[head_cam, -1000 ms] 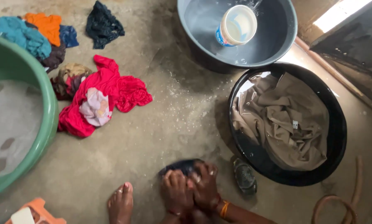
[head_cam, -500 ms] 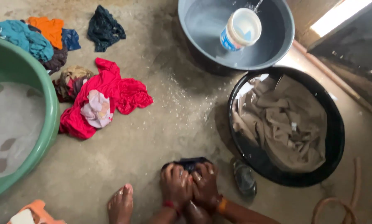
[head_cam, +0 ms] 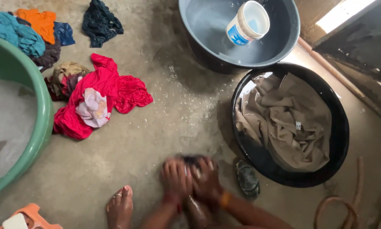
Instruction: Hand washing and rinsing laundry in basins.
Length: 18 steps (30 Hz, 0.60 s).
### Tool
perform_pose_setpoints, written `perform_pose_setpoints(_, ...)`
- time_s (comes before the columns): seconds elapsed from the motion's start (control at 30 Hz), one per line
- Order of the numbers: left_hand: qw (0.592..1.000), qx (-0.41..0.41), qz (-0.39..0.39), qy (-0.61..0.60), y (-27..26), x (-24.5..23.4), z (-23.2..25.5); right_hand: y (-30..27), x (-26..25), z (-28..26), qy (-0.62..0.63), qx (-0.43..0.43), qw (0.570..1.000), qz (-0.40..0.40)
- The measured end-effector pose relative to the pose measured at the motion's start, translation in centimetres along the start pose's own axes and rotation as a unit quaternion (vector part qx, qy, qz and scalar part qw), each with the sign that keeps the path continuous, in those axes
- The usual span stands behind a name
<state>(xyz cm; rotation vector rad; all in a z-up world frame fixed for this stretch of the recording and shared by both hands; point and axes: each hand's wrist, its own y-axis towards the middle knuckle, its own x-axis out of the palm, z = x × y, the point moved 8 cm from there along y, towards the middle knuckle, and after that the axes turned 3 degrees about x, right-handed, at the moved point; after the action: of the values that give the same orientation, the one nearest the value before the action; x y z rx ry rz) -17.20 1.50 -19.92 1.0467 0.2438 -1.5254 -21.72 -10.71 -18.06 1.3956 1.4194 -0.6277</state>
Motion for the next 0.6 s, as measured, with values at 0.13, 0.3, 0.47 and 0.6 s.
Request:
perform_pose_setpoints(0.13, 0.997, -0.033, -0.023, 0.064, 12.5, 0.4, -0.1, 10.2, 2.0, 7.4, -0.076, 0.096, 0.992, -0.032)
perform_pose_setpoints(0.3, 0.973, -0.197, -0.084, 0.088, 11.3, -2.2, 0.8, 11.6, -1.0, 5.3, -0.05, 0.23, 0.963, -0.128)
perform_pose_setpoints(0.47, 0.998, -0.007, -0.015, -0.056, -1.3, -6.1, 4.0, 0.7, -4.8, -3.3, 0.055, 0.02, 0.998, -0.018)
perform_pose_setpoints(0.6, 0.997, -0.01, -0.064, -0.046, 1.7, -2.8, 2.1, 2.8, -3.5, -0.7, 0.049, -0.022, 0.998, -0.013)
